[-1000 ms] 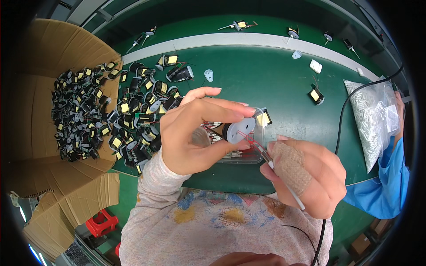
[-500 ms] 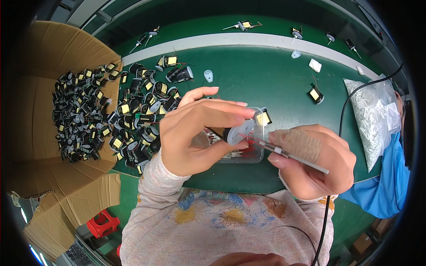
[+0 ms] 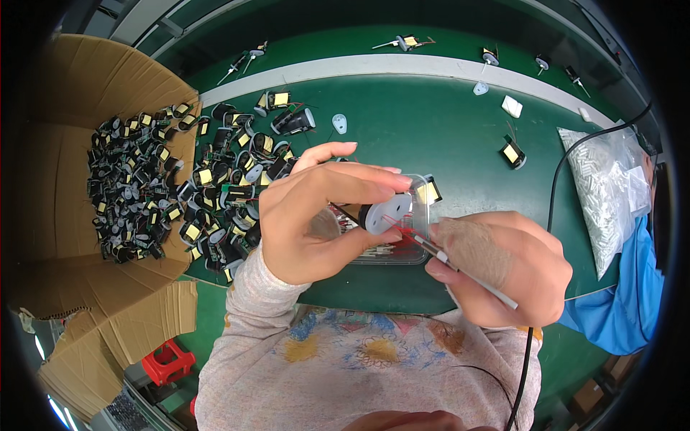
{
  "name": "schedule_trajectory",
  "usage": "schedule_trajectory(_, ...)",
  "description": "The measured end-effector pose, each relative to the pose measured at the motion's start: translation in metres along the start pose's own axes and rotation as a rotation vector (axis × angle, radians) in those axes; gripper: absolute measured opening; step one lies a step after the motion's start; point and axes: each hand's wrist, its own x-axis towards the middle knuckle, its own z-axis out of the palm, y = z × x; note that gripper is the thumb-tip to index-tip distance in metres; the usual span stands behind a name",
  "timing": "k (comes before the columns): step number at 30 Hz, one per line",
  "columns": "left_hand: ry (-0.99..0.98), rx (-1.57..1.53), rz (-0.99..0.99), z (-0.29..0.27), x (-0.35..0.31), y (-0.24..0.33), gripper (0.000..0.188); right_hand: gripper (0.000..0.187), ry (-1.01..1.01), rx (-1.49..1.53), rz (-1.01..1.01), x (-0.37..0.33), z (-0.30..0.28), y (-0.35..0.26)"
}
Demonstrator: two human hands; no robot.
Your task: The person is assembling electrical components by using a small probe to insert red and black wires into a plastic connector and then fitting a black housing over the assembly.
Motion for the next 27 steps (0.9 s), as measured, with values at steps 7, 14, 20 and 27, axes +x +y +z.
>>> schedule_trajectory(7,0.077,-0.002,-0.017,0.0037,0.0014,0.0010,0.031,0.032,0.052,0.017,0.010,0.0015,0.0023,-0.0017)
schedule_trajectory(14,0.073,0.037,0.002,0.0006,-0.0030,-0.0010,0.031,0.031,0.057,0.025,0.041,0.0017,0.0057,0.0016)
schedule_trajectory(20,0.091,-0.043,-0.018,0.0039,-0.0016,0.0019,0.032,0.031,0.069,-0.044,-0.014,-0.0028,0.0057,-0.0052)
schedule_trajectory(27,0.104,-0.127,-0.039,0.0043,-0.0019,0.0023,0.034,0.030,0.093,-0.027,-0.001,-0.0016,0.0056,-0.0043)
